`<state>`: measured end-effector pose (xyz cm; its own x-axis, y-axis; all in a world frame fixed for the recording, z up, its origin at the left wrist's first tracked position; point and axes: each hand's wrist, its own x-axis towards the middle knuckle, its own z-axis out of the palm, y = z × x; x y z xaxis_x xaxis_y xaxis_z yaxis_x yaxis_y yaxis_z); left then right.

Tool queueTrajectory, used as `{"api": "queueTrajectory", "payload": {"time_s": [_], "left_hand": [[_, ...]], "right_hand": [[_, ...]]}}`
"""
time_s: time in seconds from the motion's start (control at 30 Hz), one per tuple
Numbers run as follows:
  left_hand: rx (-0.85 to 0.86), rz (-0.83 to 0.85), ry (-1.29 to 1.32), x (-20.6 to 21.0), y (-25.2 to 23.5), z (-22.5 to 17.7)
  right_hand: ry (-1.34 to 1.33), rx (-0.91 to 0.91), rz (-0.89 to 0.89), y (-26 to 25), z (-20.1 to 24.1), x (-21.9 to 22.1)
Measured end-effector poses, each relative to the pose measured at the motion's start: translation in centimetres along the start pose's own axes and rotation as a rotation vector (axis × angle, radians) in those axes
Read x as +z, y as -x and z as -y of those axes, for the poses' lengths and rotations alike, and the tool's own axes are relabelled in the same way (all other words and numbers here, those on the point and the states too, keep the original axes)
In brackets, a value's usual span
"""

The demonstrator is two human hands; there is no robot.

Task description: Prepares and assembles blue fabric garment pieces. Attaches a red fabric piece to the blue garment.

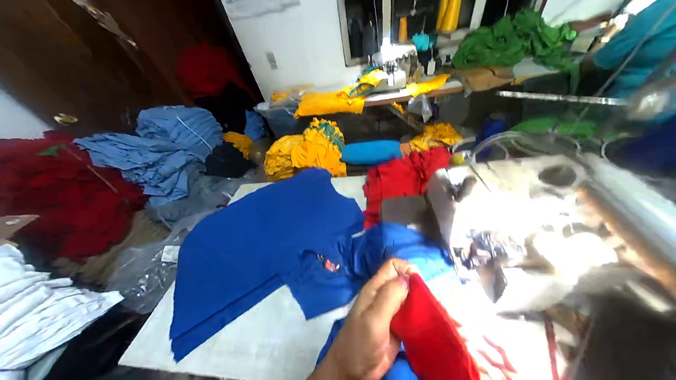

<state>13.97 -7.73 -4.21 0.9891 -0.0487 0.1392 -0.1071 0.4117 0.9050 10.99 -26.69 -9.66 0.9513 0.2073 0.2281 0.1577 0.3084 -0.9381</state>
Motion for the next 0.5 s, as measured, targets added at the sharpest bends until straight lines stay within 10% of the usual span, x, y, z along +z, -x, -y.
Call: {"api": "queueTrajectory", "payload": {"time_s": [0.13,0.5], "left_hand": [[0.089,-0.045,0.033,-0.4,5.0,3.2],[0.039,-0.158,0.163,0.0,9.4,3.8]], "right_hand": [[-0.334,0.369,0.132,0.7,0.7,-0.4],[-0.114,0.309,0.15,4.9,-0.9,0.9]]}}
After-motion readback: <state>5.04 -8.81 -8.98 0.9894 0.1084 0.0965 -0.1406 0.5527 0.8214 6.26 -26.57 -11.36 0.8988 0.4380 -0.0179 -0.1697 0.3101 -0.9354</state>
